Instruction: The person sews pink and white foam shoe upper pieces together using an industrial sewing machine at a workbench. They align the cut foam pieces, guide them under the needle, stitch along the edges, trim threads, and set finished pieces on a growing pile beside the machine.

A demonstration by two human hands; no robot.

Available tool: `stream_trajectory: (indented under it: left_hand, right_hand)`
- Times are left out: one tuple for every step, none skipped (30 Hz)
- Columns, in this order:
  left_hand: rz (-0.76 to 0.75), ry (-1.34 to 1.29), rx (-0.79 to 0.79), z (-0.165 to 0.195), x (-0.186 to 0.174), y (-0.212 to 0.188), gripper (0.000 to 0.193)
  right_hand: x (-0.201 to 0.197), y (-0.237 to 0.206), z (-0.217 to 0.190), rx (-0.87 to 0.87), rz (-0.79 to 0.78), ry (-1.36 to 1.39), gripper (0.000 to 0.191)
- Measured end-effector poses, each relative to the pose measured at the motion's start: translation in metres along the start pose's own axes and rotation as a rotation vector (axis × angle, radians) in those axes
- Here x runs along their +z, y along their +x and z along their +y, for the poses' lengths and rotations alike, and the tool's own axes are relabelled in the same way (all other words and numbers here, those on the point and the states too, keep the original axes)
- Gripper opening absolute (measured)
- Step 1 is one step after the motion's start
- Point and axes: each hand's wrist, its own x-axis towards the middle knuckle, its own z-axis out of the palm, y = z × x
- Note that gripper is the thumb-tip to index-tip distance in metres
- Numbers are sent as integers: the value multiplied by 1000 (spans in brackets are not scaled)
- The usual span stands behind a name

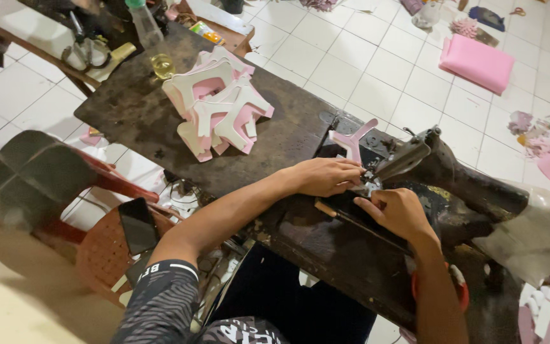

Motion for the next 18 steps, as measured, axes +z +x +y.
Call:
stream_trajectory:
  left_hand:
    - [-2, 6, 8, 0, 0, 0, 18]
    - [-3, 12, 16, 0, 0, 0, 18]
    - [-5, 17, 24, 0, 0, 0, 18]
    - [1, 20, 27, 0, 0, 1, 18]
    - [7, 23, 29, 1, 0, 1, 18]
    - [13, 26, 31, 1, 0, 1, 18]
    - [10, 28, 33, 1, 0, 2, 19]
    - [6, 30, 36, 1, 0, 2, 19]
    - [3, 34, 38, 1, -1, 2, 19]
    - [5, 39, 33, 2, -1, 2, 19]
    - [5, 43, 28, 3, -2, 2, 20]
    - [5, 46, 24, 4, -2, 2, 20]
    - [3, 44, 24, 4, -3, 2, 21]
    - [2, 42, 24, 4, -3, 2, 22]
    - [0, 40, 23, 5, -3, 3, 22]
    - [-3, 39, 19, 5, -4, 3, 22]
    - [-5, 42, 16, 5, -4, 3, 21]
    - [-8, 45, 13, 5, -4, 4, 21]
  right_hand:
    - [0, 0, 0, 11, -13, -9, 53]
    - [0, 0, 0, 1, -1, 1, 52]
    - [-1, 0, 0, -8, 10, 12, 52]
    - [-1, -1, 0, -18, 20, 22, 51]
    - [-1, -1, 0, -24, 29, 32, 51]
    - [-1, -1, 0, -31, 38, 41, 50]
    - [-1, -1, -1, -38, 48, 51, 50]
    - [-1, -1, -1, -27, 38, 54, 50]
    - [-1, -1, -1, -18, 30, 57, 50]
    - [-2, -1, -1, -9, 21, 60, 50]
    - [-2, -1, -1, -3, 10, 51, 51]
    - [-2, -1, -1, 5, -2, 41, 52]
    - [-2, -1, -1, 12, -10, 30, 52]
    - [-3, -1, -1, 6, 0, 36, 52]
    - [-3, -1, -1, 0, 11, 42, 52]
    - [-4, -1, -1, -7, 21, 48, 51]
    - [-4, -1, 0, -10, 22, 57, 50]
    - [-4, -1, 0, -14, 23, 65, 50]
